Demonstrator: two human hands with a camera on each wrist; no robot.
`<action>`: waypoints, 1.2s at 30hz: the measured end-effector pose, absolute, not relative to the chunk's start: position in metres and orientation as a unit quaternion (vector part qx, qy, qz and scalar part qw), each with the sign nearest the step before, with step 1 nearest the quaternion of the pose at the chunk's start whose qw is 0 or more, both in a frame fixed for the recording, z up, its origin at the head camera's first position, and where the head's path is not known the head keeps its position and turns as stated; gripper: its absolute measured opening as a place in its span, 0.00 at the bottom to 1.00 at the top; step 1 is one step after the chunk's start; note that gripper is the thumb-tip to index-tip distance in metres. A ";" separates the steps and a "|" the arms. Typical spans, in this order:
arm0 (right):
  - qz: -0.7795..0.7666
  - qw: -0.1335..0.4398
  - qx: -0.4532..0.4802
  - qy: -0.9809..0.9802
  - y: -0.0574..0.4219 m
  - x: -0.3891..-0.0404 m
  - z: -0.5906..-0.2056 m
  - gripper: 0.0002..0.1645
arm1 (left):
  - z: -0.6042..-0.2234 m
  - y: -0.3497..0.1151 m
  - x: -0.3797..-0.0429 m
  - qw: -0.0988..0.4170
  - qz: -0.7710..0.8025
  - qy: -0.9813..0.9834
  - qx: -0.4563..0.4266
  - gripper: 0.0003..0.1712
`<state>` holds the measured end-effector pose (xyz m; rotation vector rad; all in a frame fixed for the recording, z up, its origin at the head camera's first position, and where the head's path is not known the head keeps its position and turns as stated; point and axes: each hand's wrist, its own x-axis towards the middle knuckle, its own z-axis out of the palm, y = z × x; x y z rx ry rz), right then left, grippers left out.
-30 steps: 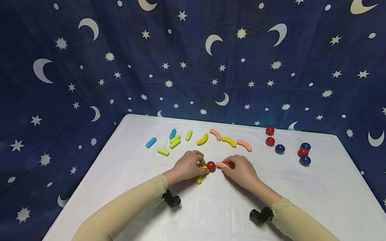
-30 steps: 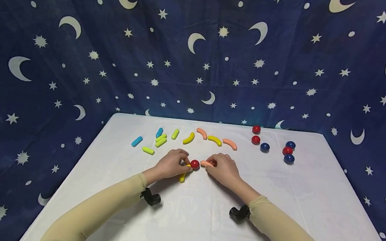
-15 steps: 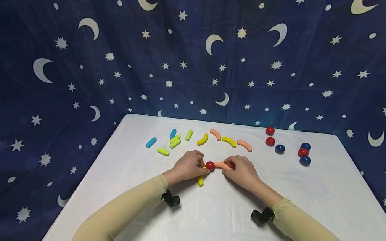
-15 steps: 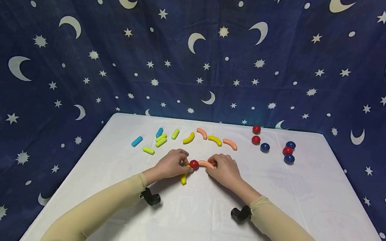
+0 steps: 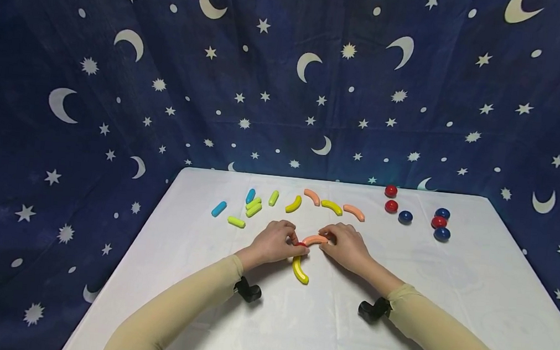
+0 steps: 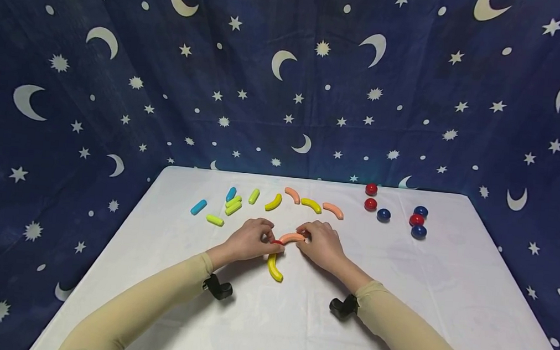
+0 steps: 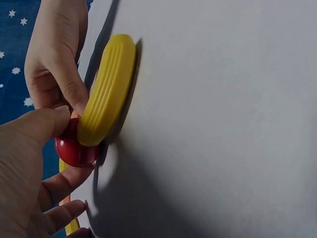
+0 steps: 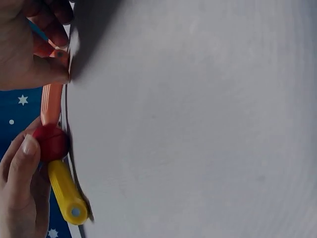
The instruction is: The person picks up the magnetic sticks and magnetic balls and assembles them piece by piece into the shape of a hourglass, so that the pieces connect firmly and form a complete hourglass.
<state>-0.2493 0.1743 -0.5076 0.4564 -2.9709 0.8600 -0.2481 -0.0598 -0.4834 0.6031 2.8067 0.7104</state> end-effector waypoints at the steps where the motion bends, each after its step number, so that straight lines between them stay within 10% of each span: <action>1: 0.276 0.008 0.143 -0.951 0.175 -0.250 -0.508 0.15 | -0.483 -0.060 -0.247 0.096 0.242 0.945 0.201 0.24; 23: 0.344 0.007 0.153 -0.926 0.178 -0.250 -0.507 0.15 | -0.474 -0.041 -0.261 0.097 0.231 0.954 0.167 0.14; 36: 0.387 0.085 0.053 -0.916 0.271 -0.244 -0.483 0.17 | -0.473 -0.045 -0.261 0.121 0.261 0.942 0.172 0.12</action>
